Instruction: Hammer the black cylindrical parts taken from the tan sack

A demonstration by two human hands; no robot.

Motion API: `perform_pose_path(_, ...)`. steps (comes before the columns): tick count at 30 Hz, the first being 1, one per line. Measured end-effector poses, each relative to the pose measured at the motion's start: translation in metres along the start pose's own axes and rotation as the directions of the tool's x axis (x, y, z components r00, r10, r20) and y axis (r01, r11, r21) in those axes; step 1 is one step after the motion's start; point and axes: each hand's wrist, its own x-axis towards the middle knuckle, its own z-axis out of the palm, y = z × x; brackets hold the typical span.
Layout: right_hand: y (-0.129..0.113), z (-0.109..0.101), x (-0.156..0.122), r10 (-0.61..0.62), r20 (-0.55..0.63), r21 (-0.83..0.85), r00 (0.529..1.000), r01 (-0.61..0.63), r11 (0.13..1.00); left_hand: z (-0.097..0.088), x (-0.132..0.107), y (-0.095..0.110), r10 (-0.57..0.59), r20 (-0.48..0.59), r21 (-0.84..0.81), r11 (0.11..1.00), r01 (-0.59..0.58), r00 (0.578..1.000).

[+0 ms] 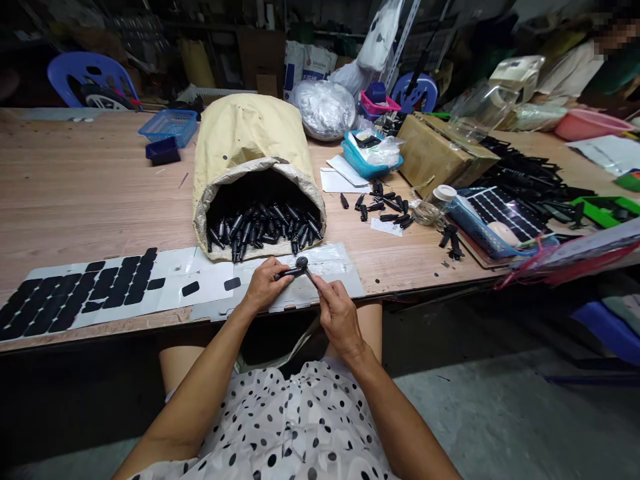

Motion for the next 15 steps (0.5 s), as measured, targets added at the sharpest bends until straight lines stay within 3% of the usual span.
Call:
perform_pose_path(10,0.0025,0.0033,-0.0013,-0.066,-0.012,0.012,0.998,0.066,0.998,0.0008,0.0003,0.0038,-0.013,-0.013,-0.013,1.000,0.013,1.000)
perform_pose_path(15,0.0019,0.0114,-0.0031,-0.090,0.061,-0.003,0.994,0.091,0.996,0.0002,0.0020,0.0079,-0.046,0.022,-0.013,0.999,0.046,0.999)
